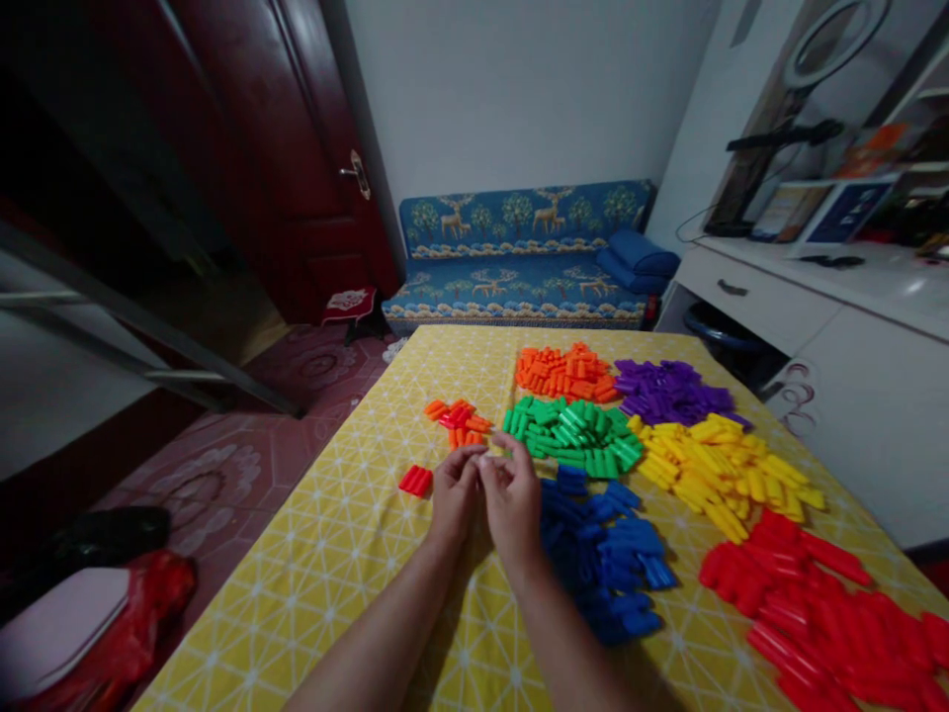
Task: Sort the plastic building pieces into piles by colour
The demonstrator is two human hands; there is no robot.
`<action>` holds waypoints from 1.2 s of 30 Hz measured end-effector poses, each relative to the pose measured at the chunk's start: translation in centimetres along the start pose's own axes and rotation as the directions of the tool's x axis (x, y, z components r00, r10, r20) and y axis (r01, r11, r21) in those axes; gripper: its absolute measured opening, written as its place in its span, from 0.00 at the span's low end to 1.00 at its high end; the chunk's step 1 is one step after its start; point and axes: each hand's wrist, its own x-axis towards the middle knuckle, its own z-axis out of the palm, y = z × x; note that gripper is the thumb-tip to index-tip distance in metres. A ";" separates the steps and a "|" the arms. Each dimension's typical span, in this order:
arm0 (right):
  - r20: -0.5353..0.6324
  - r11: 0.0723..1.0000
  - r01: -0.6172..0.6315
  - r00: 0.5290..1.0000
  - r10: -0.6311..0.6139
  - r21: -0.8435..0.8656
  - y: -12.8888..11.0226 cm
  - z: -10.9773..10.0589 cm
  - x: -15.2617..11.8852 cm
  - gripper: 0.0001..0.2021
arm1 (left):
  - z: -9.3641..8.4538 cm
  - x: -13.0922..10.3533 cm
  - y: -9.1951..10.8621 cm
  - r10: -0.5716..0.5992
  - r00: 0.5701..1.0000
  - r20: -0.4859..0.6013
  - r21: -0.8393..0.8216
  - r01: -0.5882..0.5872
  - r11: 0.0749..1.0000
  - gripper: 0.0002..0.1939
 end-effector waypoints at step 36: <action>0.138 0.992 -0.006 0.990 0.023 -0.124 3.0 2.6 -4.2 0.09 | -4.7 11.1 4.8 -0.120 0.872 0.474 0.871 -0.484 -0.077 0.20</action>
